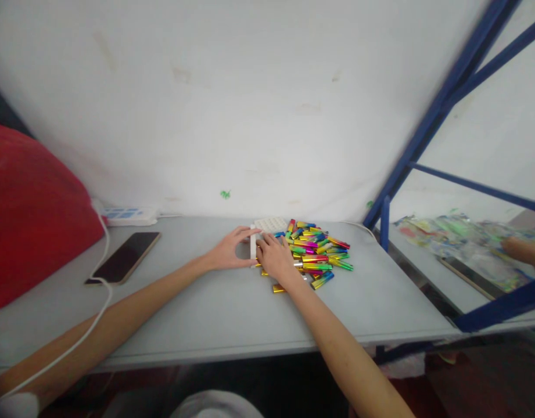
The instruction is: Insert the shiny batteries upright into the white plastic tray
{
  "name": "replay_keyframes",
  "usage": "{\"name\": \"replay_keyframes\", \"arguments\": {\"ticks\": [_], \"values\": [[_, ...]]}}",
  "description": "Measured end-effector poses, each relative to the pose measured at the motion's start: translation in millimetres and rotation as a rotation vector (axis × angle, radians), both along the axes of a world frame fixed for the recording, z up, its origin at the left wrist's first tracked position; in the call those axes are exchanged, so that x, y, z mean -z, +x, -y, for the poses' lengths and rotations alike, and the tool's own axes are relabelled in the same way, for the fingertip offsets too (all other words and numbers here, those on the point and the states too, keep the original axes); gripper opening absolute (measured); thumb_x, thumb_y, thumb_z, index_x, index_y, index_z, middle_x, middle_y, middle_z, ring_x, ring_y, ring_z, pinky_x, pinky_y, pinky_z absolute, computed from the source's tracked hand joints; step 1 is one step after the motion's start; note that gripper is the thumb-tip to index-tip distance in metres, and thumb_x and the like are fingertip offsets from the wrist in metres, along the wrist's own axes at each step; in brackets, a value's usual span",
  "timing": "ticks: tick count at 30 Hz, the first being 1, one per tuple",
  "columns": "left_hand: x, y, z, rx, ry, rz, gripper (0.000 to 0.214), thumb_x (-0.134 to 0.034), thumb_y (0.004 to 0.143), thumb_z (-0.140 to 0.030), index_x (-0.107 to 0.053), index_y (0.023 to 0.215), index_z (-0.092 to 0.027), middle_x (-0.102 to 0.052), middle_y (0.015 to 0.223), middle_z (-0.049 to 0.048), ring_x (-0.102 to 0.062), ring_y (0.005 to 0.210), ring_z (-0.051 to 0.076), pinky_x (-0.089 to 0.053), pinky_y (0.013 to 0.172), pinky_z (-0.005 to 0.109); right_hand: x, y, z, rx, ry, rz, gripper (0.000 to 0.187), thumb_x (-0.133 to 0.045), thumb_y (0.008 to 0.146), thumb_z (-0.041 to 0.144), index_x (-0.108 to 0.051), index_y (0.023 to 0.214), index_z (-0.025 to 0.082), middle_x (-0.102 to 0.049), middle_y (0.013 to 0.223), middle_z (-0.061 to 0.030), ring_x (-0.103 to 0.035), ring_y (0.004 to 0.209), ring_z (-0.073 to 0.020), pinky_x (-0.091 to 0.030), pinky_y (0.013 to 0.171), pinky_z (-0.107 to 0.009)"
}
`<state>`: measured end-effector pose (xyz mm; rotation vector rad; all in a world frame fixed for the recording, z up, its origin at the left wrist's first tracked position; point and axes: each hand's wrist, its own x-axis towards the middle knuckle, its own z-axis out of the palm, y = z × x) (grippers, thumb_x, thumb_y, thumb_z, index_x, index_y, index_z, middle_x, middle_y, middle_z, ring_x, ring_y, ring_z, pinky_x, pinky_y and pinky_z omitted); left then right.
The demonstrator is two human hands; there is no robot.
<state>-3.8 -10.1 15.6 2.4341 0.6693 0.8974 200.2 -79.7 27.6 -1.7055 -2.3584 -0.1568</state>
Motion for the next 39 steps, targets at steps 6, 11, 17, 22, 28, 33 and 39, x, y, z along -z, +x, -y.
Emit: {"name": "replay_keyframes", "arguments": {"ticks": [6, 11, 17, 22, 28, 33, 39], "values": [[-6.2, 0.3, 0.6, -0.033, 0.08, -0.089, 0.088, -0.09, 0.076, -0.048, -0.056, 0.154, -0.025, -0.055, 0.144, 0.0142, -0.058, 0.141, 0.034, -0.047, 0.124, 0.048, 3.9, 1.5, -0.6, 0.012, 0.025, 0.004, 0.043, -0.034, 0.115, 0.035, -0.066, 0.141, 0.022, -0.055, 0.164, -0.0128, -0.047, 0.153, -0.03, -0.031, 0.127, -0.058], [-9.1, -12.2, -6.9, -0.071, 0.08, -0.105, 0.084, -0.089, 0.074, -0.045, -0.06, 0.15, -0.027, -0.056, 0.139, 0.0123, -0.058, 0.139, 0.034, -0.047, 0.124, 0.049, 5.4, 3.6, -1.8, 0.016, 0.044, 0.003, 0.042, -0.033, 0.116, 0.035, -0.066, 0.14, 0.025, -0.056, 0.162, -0.0122, -0.048, 0.151, -0.0284, -0.031, 0.126, -0.058], [-8.5, -59.2, -32.3, -0.133, -0.072, -0.018, 0.08, -0.083, 0.079, -0.054, -0.057, 0.15, -0.026, -0.055, 0.146, 0.0126, -0.063, 0.133, 0.031, -0.057, 0.114, 0.048, 5.0, 8.4, -2.5, 0.029, 0.016, -0.02, 0.043, -0.034, 0.116, 0.037, -0.065, 0.144, 0.029, -0.053, 0.164, -0.0118, -0.045, 0.153, -0.0278, -0.03, 0.126, -0.06], [7.0, -68.8, -55.1, -0.445, -0.022, -0.117, 0.088, -0.076, 0.078, -0.075, -0.059, 0.143, -0.019, -0.056, 0.155, 0.0181, -0.051, 0.148, 0.041, -0.042, 0.126, 0.056, 3.9, 9.0, -0.8, 0.023, 0.015, -0.052, 0.044, -0.032, 0.116, 0.036, -0.064, 0.146, 0.029, -0.054, 0.163, -0.012, -0.045, 0.153, -0.0276, -0.03, 0.126, -0.059], [31.2, -72.0, -70.2, -0.668, 0.012, -0.374, 0.092, -0.053, 0.093, -0.08, -0.049, 0.158, -0.015, -0.035, 0.172, 0.0269, -0.024, 0.162, 0.053, -0.016, 0.129, 0.073, 4.5, 9.0, -0.4, 0.026, 0.019, -0.102, 0.042, -0.036, 0.116, 0.037, -0.065, 0.144, 0.028, -0.058, 0.159, -0.0113, -0.049, 0.149, -0.027, -0.029, 0.127, -0.056], [24.8, -78.6, -70.5, -0.577, 0.073, -0.378, 0.077, -0.051, 0.099, -0.066, -0.052, 0.159, -0.017, -0.048, 0.163, 0.0225, -0.045, 0.152, 0.044, -0.03, 0.128, 0.063, 2.9, 9.9, -0.4, 0.026, 0.031, -0.163, 0.037, -0.042, 0.114, 0.035, -0.067, 0.14, 0.027, -0.066, 0.149, -0.0103, -0.056, 0.141, -0.0269, -0.032, 0.125, -0.053], [12.8, -81.5, -67.1, -0.442, 0.131, -0.357, 0.053, -0.05, 0.1, -0.055, -0.072, 0.136, -0.023, -0.063, 0.149, 0.0138, -0.054, 0.146, 0.035, -0.042, 0.125, 0.053, 1.3, 12.7, -1.2, 0.007, 0.036, -0.174, 0.034, -0.046, 0.113, 0.035, -0.071, 0.133, 0.024, -0.07, 0.141, -0.0103, -0.061, 0.133, -0.026, -0.035, 0.122, -0.047]]}}
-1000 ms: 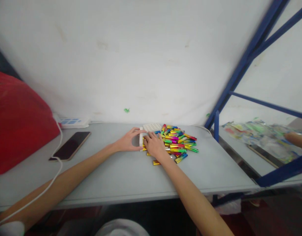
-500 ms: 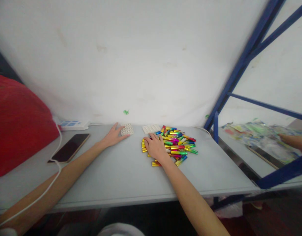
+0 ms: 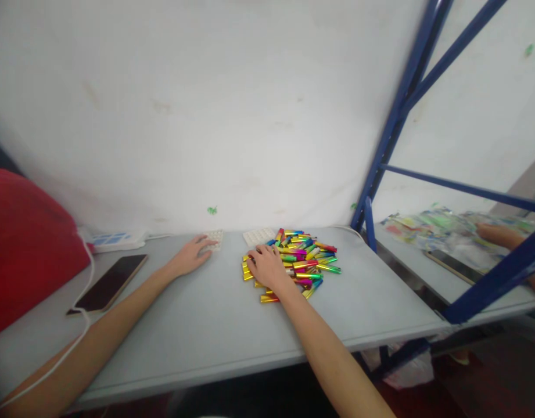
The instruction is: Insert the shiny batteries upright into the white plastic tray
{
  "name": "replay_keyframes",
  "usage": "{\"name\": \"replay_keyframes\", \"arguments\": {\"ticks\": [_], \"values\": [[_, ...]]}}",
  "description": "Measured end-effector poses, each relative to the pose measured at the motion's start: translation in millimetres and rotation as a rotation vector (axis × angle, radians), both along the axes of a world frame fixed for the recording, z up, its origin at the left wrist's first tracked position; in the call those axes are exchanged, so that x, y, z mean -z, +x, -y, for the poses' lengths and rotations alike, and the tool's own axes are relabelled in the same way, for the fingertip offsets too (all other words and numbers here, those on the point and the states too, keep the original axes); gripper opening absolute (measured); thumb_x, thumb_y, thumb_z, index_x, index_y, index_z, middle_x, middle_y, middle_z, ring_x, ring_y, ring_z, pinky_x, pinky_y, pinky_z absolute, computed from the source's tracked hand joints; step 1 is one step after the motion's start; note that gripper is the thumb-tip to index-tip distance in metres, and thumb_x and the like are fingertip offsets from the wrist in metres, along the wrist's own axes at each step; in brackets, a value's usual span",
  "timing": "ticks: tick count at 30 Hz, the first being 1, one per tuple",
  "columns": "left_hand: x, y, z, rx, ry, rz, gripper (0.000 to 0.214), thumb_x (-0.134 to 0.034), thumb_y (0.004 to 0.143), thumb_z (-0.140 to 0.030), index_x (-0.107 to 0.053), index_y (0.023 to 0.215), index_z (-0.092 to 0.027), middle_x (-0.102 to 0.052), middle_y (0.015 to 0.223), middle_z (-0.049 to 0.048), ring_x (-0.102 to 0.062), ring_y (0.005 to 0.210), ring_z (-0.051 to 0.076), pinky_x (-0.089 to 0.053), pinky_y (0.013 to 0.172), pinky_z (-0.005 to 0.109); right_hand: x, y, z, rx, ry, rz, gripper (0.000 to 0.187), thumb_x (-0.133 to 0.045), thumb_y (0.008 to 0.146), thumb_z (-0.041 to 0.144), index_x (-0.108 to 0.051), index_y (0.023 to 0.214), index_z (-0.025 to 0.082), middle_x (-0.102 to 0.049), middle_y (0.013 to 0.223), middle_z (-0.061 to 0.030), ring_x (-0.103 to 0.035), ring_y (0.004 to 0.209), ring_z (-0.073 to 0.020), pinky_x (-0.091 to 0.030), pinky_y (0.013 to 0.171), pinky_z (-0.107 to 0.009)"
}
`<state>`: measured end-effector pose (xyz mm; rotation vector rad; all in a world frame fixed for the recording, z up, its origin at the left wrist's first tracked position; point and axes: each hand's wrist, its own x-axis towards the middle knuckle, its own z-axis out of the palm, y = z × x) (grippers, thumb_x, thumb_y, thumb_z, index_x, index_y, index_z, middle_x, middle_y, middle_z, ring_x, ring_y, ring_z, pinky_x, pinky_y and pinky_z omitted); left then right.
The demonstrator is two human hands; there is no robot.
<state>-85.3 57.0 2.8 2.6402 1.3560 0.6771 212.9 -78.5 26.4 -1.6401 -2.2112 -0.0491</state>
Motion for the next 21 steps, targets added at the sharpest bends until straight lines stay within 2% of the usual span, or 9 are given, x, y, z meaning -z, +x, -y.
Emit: {"name": "replay_keyframes", "arguments": {"ticks": [7, 13, 17, 19, 21], "values": [[-4.7, 10.6, -2.1, 0.032, 0.025, -0.004, 0.051, -0.047, 0.101, -0.063, -0.072, 0.124, -0.025, -0.07, 0.142, 0.0118, -0.055, 0.144, 0.035, -0.038, 0.127, 0.053, 2.2, 0.5, -1.6, -0.001, 0.004, 0.005, 0.036, -0.045, 0.114, 0.039, -0.07, 0.134, 0.024, -0.068, 0.143, -0.0111, -0.058, 0.136, -0.0261, -0.032, 0.124, -0.048], [-6.4, 25.7, -14.0, -0.016, 0.03, -0.022, 0.054, -0.05, 0.099, -0.064, -0.07, 0.13, -0.024, -0.057, 0.155, 0.0158, -0.047, 0.149, 0.039, -0.035, 0.126, 0.059, -1.9, -0.6, -0.7, 0.002, -0.012, -0.012, 0.033, -0.048, 0.113, 0.039, -0.07, 0.132, 0.023, -0.068, 0.144, -0.0105, -0.058, 0.136, -0.0269, -0.032, 0.125, -0.05], [-19.7, 25.3, -29.9, 0.022, -0.021, -0.032, 0.07, -0.059, 0.089, -0.075, -0.067, 0.136, -0.024, -0.067, 0.14, 0.015, -0.062, 0.133, 0.037, -0.046, 0.118, 0.052, -2.6, 0.5, -1.7, -0.003, -0.021, -0.044, 0.032, -0.051, 0.112, 0.037, -0.069, 0.134, 0.023, -0.069, 0.143, -0.0104, -0.059, 0.137, -0.0269, -0.032, 0.126, -0.051], [-27.0, 20.0, -36.9, 0.041, -0.046, -0.03, 0.08, -0.064, 0.08, -0.083, -0.07, 0.131, -0.023, -0.072, 0.13, 0.0142, -0.067, 0.124, 0.036, -0.05, 0.113, 0.048, -2.1, 1.5, -3.5, -0.014, -0.026, -0.057, 0.032, -0.052, 0.111, 0.037, -0.067, 0.136, 0.022, -0.068, 0.144, -0.0106, -0.059, 0.138, -0.0266, -0.032, 0.126, -0.051], [-31.3, 13.5, -40.9, 0.042, -0.053, -0.017, 0.086, -0.064, 0.073, -0.09, -0.072, 0.125, -0.022, -0.072, 0.13, 0.0146, -0.067, 0.123, 0.037, -0.05, 0.112, 0.047, -1.6, 2.5, -5.4, -0.019, -0.035, -0.06, 0.032, -0.052, 0.111, 0.037, -0.067, 0.136, 0.023, -0.068, 0.143, -0.0108, -0.058, 0.138, -0.0263, -0.032, 0.126, -0.052]]}}
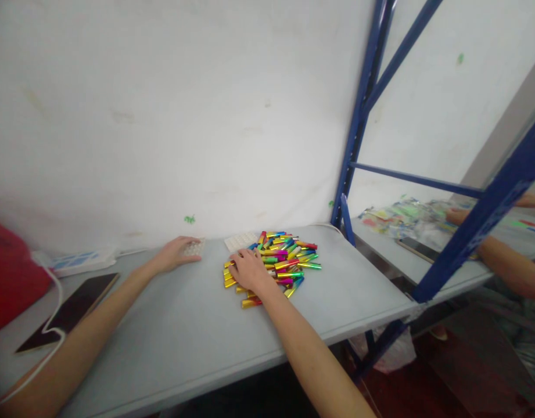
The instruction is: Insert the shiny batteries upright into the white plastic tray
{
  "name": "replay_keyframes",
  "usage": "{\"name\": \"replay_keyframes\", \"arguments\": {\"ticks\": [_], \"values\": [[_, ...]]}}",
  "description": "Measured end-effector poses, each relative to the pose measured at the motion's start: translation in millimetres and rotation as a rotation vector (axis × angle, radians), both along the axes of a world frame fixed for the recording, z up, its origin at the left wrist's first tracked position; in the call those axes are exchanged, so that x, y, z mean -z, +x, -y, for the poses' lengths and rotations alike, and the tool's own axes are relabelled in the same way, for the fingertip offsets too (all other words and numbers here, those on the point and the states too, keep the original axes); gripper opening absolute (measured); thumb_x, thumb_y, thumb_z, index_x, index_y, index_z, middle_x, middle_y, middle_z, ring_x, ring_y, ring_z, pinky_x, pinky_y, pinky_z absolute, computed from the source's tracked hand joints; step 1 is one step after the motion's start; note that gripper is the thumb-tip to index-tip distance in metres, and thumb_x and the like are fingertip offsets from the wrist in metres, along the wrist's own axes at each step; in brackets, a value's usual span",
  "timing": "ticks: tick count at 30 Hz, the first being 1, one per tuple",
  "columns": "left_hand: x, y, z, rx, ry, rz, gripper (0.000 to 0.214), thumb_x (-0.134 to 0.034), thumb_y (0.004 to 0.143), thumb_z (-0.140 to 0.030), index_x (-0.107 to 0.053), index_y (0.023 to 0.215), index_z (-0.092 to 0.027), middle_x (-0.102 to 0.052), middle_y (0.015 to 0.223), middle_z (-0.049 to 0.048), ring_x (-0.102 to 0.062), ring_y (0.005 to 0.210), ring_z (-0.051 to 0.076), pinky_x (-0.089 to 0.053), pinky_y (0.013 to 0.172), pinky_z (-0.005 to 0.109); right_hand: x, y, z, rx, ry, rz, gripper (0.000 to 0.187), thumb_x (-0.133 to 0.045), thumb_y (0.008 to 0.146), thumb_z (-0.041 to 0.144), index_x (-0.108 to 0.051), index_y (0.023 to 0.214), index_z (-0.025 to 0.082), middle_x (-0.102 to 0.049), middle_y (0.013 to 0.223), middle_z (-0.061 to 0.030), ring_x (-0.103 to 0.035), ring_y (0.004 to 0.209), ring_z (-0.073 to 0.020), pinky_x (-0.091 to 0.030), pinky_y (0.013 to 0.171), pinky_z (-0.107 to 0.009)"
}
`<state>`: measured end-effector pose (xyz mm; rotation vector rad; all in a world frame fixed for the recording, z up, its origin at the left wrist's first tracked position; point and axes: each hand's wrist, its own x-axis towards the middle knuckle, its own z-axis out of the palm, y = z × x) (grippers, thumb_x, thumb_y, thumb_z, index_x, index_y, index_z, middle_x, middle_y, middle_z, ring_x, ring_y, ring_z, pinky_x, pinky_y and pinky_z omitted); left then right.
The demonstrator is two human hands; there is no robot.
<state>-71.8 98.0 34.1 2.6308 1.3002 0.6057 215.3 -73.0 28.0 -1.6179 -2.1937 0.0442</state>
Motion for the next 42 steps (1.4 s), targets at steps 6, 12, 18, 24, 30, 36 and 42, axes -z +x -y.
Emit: {"name": "replay_keyframes", "arguments": {"ticks": [6, 12, 18, 24, 30, 36, 42], "values": [[-1.8, -9.2, -3.3, 0.014, -0.022, 0.041, 0.089, -0.064, 0.065, -0.099, -0.075, 0.111, -0.024, -0.072, 0.126, 0.0125, -0.066, 0.123, 0.037, -0.05, 0.112, 0.046, -0.8, -0.8, -1.0, 0.009, -0.007, -0.006, 0.03, -0.054, 0.111, 0.037, -0.07, 0.133, 0.023, -0.067, 0.144, -0.0122, -0.058, 0.139, -0.0256, -0.033, 0.125, -0.05], [-20.4, 7.2, -7.3, 0.045, -0.022, 0.007, 0.095, -0.079, 0.056, -0.088, -0.072, 0.125, -0.024, -0.072, 0.125, 0.0129, -0.068, 0.12, 0.038, -0.053, 0.109, 0.047, -15.7, 4.6, -1.9, 0.122, 0.149, -0.123, 0.033, -0.045, 0.114, 0.033, -0.071, 0.127, 0.019, -0.071, 0.138, -0.0122, -0.061, 0.135, -0.0242, -0.038, 0.123, -0.043], [-12.3, 84.6, 7.0, 0.119, 0.066, -0.004, 0.055, -0.066, 0.085, -0.068, -0.071, 0.116, -0.023, -0.07, 0.123, 0.0134, -0.066, 0.12, 0.033, -0.05, 0.112, 0.045, -34.6, 38.2, -2.9, 0.367, 0.256, -0.163, 0.036, -0.04, 0.116, 0.032, -0.073, 0.118, 0.018, -0.076, 0.121, -0.0129, -0.068, 0.119, -0.0253, -0.045, 0.108, -0.035], [10.2, 134.3, 10.3, 0.117, 0.033, -0.005, 0.043, -0.06, 0.088, -0.06, -0.07, 0.102, -0.02, -0.073, 0.108, 0.016, -0.069, 0.11, 0.037, -0.055, 0.102, 0.049, -36.4, 70.2, 3.3, 0.571, 0.291, -0.192, 0.052, -0.031, 0.118, 0.034, -0.078, 0.104, 0.016, -0.079, 0.107, -0.014, -0.071, 0.104, -0.0255, -0.044, 0.098, -0.035], [-11.3, 80.1, 29.2, 0.072, 0.031, 0.017, 0.055, -0.058, 0.087, -0.068, -0.069, 0.114, -0.021, -0.075, 0.116, 0.0134, -0.07, 0.109, 0.035, -0.054, 0.104, 0.048, -36.2, 92.1, 2.7, 0.544, 0.42, -0.417, 0.058, -0.035, 0.108, 0.015, -0.077, 0.068, 0.019, -0.081, 0.106, -0.0132, -0.069, 0.109, -0.0264, -0.042, 0.108, -0.038], [-33.0, -0.9, 103.9, -0.003, -0.047, 0.097, 0.071, -0.065, 0.08, -0.081, -0.069, 0.121, -0.023, -0.078, 0.127, 0.0102, -0.075, 0.114, 0.035, -0.061, 0.101, 0.047, -34.8, 95.9, -0.2, 0.447, 0.466, -0.513, 0.055, -0.041, 0.101, 0.012, -0.075, 0.06, 0.022, -0.08, 0.118, -0.0106, -0.064, 0.115, -0.0276, -0.04, 0.115, -0.041], [-11.4, -43.9, 157.6, -0.044, 0.014, 0.088, 0.065, -0.071, 0.08, -0.073, -0.071, 0.124, -0.025, -0.08, 0.125, 0.0085, -0.078, 0.112, 0.036, -0.065, 0.098, 0.044, -28.3, 87.0, -5.1, 0.379, 0.417, -0.557, 0.052, -0.045, 0.099, 0.013, -0.072, 0.056, 0.023, -0.081, 0.111, -0.0117, -0.063, 0.113, -0.0284, -0.043, 0.113, -0.041]]}}
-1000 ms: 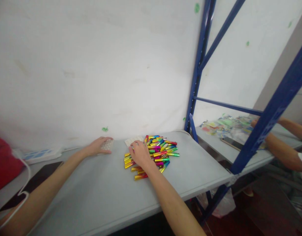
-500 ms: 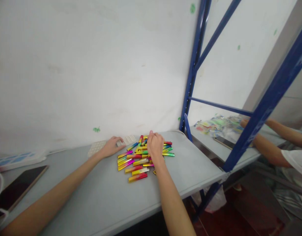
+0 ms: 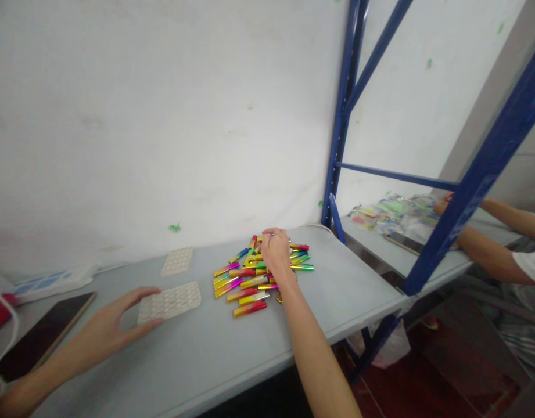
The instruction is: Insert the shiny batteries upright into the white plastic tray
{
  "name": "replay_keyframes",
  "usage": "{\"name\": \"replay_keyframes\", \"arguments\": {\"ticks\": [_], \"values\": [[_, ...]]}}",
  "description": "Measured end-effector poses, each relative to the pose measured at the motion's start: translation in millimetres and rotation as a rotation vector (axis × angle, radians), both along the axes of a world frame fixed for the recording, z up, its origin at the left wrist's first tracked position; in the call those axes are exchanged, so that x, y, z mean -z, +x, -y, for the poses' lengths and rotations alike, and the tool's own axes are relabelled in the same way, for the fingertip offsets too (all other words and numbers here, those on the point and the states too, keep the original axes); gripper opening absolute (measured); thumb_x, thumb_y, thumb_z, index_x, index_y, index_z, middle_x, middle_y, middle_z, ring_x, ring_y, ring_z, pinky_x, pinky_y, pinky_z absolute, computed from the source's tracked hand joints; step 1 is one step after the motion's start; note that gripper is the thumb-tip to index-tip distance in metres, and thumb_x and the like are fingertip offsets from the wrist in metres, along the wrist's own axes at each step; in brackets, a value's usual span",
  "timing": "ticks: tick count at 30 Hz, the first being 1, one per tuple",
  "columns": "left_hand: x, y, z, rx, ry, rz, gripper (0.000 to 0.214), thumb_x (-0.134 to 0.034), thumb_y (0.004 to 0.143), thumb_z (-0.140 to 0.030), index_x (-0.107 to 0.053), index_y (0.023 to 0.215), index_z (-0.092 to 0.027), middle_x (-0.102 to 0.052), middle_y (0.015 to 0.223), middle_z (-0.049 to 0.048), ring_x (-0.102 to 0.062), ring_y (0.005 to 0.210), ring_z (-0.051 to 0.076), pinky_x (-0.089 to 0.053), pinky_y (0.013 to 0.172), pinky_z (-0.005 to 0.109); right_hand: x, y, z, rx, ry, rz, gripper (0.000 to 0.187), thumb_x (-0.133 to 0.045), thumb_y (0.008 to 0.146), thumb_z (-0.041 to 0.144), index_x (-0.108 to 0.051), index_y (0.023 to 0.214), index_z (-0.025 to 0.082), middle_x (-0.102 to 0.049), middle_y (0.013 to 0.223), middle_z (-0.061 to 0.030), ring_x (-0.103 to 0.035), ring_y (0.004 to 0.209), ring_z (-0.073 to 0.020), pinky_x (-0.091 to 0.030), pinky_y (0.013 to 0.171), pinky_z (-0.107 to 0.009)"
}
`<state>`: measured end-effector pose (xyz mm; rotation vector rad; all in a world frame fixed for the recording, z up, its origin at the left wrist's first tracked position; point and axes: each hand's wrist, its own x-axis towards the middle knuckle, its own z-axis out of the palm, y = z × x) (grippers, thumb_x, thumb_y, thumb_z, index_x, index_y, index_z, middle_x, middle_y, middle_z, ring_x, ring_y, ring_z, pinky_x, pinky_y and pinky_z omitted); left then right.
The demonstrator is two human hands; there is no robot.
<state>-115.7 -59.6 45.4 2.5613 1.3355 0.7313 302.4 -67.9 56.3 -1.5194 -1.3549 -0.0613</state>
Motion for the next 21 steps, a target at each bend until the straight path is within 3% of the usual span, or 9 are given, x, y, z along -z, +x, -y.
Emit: {"name": "replay_keyframes", "arguments": {"ticks": [4, 9, 13, 16, 21], "values": [[11.6, 2.2, 3.1, 0.062, 0.012, -0.024, 0.066, -0.074, 0.079, -0.069, -0.071, 0.129, -0.026, -0.08, 0.128, 0.0091, -0.077, 0.115, 0.037, -0.064, 0.1, 0.045, 2.5, -3.5, -1.3, -0.044, -0.048, 0.04, 0.046, -0.047, 0.097, 0.014, -0.074, 0.06, 0.022, -0.081, 0.109, -0.0132, -0.063, 0.112, -0.0292, -0.044, 0.113, -0.042], [8.5, 31.2, -8.4, 0.19, -0.034, -0.06, 0.062, -0.077, 0.079, -0.059, -0.07, 0.131, -0.025, -0.077, 0.131, 0.0107, -0.073, 0.121, 0.036, -0.059, 0.106, 0.046, 3.0, -8.2, 0.8, -0.051, -0.082, -0.025, 0.048, -0.043, 0.1, 0.016, -0.077, 0.066, 0.021, -0.081, 0.11, -0.0139, -0.066, 0.114, -0.0291, -0.043, 0.114, -0.043], [6.9, 53.0, -23.8, 0.297, -0.067, -0.054, 0.062, -0.077, 0.082, -0.057, -0.067, 0.133, -0.024, -0.074, 0.134, 0.0113, -0.07, 0.125, 0.035, -0.056, 0.109, 0.045, 3.1, -8.4, 1.5, -0.054, -0.108, -0.045, 0.042, -0.043, 0.099, 0.016, -0.078, 0.076, 0.02, -0.082, 0.098, -0.0143, -0.067, 0.116, -0.0313, -0.044, 0.113, -0.045], [8.6, 65.5, -34.5, 0.322, -0.069, -0.032, 0.063, -0.077, 0.083, -0.059, -0.065, 0.132, -0.023, -0.073, 0.134, 0.0115, -0.069, 0.124, 0.034, -0.055, 0.109, 0.045, 0.8, -4.2, 3.5, -0.069, -0.141, -0.036, 0.039, -0.042, 0.099, 0.015, -0.078, 0.085, 0.019, -0.081, 0.09, -0.0123, -0.068, 0.115, -0.0305, -0.045, 0.112, -0.043], [17.1, 74.0, -41.0, 0.321, -0.062, 0.028, 0.064, -0.077, 0.083, -0.061, -0.065, 0.132, -0.022, -0.073, 0.133, 0.0116, -0.069, 0.123, 0.035, -0.055, 0.109, 0.045, -7.8, 8.8, 16.2, -0.198, -0.209, 0.081, 0.038, -0.039, 0.111, 0.029, -0.075, 0.1, 0.021, -0.082, 0.104, -0.008, -0.073, 0.1, -0.0239, -0.05, 0.099, -0.037]]}}
